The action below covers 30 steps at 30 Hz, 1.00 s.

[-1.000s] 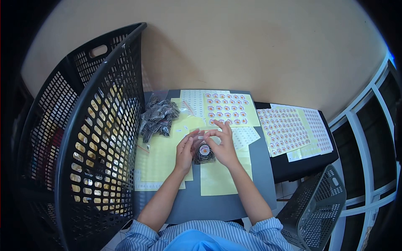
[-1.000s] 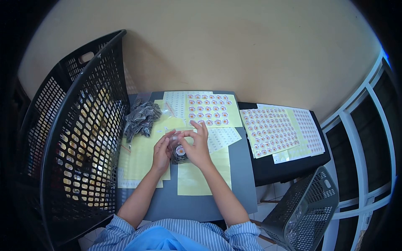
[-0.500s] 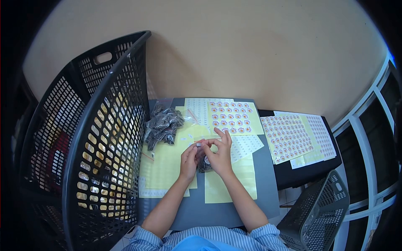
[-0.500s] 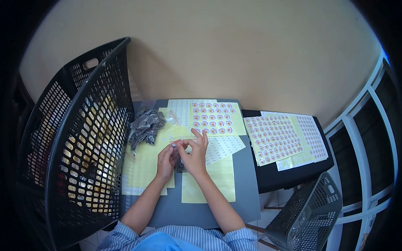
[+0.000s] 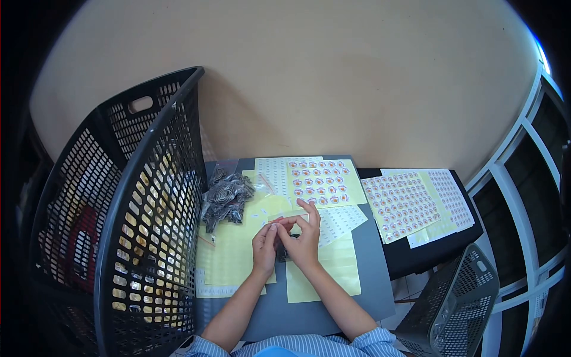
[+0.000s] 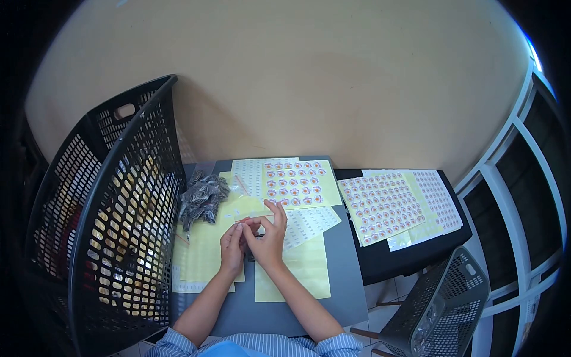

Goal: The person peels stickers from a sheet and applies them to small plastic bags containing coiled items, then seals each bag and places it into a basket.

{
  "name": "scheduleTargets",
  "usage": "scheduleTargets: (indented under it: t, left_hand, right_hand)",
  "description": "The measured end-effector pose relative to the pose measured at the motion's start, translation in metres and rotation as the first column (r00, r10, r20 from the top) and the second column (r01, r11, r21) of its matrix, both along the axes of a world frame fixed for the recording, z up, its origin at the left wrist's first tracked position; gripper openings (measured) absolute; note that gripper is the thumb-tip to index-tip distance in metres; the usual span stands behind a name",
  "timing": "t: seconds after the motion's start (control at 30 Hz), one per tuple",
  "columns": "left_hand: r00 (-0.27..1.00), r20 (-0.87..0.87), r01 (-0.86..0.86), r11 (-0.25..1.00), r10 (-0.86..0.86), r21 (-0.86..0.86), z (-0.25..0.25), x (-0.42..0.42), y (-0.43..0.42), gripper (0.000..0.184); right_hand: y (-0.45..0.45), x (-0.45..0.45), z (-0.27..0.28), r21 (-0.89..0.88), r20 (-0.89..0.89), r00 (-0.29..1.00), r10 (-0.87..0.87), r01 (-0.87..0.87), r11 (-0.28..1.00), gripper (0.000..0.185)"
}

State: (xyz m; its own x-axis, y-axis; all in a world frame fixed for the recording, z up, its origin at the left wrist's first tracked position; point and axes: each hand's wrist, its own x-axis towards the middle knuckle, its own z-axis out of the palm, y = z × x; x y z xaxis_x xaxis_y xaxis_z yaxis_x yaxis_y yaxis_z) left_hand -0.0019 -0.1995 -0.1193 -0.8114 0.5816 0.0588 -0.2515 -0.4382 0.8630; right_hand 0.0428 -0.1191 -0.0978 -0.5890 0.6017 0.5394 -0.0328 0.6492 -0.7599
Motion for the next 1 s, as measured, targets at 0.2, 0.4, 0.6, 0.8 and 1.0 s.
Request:
scheduleTargets:
  t: [0.2, 0.4, 0.6, 0.8, 1.0]
  left_hand:
    - [0.998, 0.002, -0.058, 0.997, 0.058, 0.046, -0.004, 0.003, 0.0, 0.028]
    - [0.993, -0.103, 0.043, 0.992, -0.055, -0.121, 0.009, 0.012, -0.007, 0.016]
    - [0.857, -0.203, 0.423, 0.871, -0.474, -0.249, 0.019, 0.026, -0.008, 0.023]
    - [0.758, -0.592, 0.003, 0.909, -0.275, -0.418, 0.032, 0.003, -0.016, 0.035]
    - [0.526, -0.839, -0.646, 0.709, 0.144, -0.283, 0.042, -0.07, -0.057, 0.031]
  right_hand:
    - [0.008, 0.005, 0.014, -0.126, -0.172, 0.981, 0.091, -0.114, 0.985, 0.035]
    - [0.031, 0.047, 0.046, -0.395, 0.028, 0.914, 0.405, -0.362, 0.844, 0.027]
    - [0.037, 0.101, 0.043, -0.431, 0.036, 0.935, 0.352, -0.303, 0.85, 0.018]
    - [0.103, 0.218, 0.048, -0.281, -0.218, 0.866, -0.45, 0.386, 0.879, 0.019]
    - [0.187, 0.445, -0.002, -0.013, -0.253, 0.349, -0.902, 0.931, 0.364, 0.026]
